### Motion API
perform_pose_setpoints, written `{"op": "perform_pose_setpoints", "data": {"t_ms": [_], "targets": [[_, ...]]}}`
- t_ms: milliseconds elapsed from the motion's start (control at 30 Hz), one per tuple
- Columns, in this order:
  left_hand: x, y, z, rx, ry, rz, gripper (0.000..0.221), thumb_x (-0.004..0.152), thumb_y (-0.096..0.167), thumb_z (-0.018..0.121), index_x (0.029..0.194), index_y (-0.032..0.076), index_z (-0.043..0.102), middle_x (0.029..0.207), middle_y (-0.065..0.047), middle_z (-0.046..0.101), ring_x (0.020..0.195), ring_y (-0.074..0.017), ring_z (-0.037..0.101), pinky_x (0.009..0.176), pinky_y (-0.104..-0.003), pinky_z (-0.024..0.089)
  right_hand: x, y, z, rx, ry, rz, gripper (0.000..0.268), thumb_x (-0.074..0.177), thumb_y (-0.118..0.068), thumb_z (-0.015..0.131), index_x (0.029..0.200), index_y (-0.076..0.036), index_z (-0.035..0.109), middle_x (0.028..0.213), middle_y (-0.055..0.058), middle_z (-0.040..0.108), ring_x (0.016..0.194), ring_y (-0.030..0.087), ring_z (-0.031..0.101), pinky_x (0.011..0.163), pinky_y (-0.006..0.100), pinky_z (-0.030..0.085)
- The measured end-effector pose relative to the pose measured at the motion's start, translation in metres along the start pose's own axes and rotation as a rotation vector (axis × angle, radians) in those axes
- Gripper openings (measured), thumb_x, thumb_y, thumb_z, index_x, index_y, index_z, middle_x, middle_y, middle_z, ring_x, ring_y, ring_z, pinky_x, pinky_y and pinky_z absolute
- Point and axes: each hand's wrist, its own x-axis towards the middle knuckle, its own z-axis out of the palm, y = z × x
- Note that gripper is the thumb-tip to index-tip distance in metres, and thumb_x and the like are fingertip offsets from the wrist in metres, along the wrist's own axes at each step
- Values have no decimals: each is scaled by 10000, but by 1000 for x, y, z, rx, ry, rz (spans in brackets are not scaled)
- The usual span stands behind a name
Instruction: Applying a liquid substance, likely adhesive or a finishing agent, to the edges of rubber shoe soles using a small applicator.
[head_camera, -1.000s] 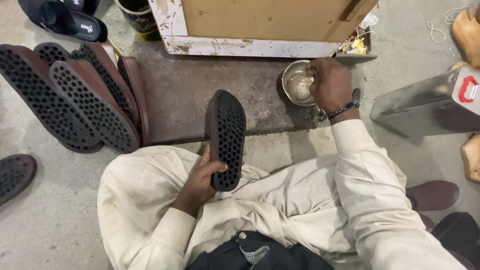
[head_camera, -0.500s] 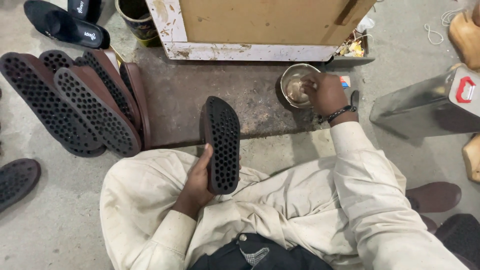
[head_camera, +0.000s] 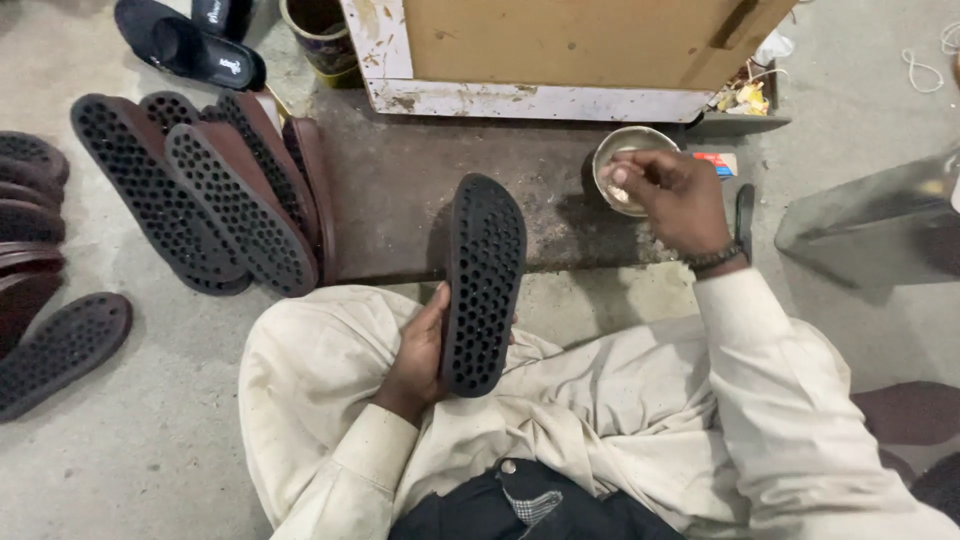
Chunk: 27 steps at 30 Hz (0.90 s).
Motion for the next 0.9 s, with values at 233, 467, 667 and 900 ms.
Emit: {"op": "perform_pose_setpoints", "data": {"t_ms": [233,467,667,900], "targets": [[2,-7,-3,8,-101,-14,503,1079,432,383,1345,103,655,1285,-202,697,1174,-322,684,1079,-504,522,-106,-104,74,81,-23,-287,242,839,-12,827,1063,-101,801,1008,140,784,935,302,776,820,413,632],[-8,-8,-14,52,-261,-91,518,1098,394,337,1405,63,591,1355,-216,651,1246,-321,635,1175,-538,408,-80,-99,63,-154,119,-615,142,923,18,762,1060,-11,742,993,150,711,954,366,723,832,440,576],[3,-2,-60,220,-354,-54,500,1111,338,264,1408,77,570,1419,-167,616,1324,-291,573,1236,-505,305,-124,-117,87,-251,33,-695,161,884,24,726,1016,-57,770,970,133,720,891,330,719,780,417,581],[-57,-5,32,767,62,40,512,1049,272,398,1471,9,516,1575,-108,497,1490,-152,393,1266,-286,226,-68,-121,47,-258,19,-557,148,1027,-55,635,1146,-36,722,1045,128,646,924,284,654,831,379,514]]}}
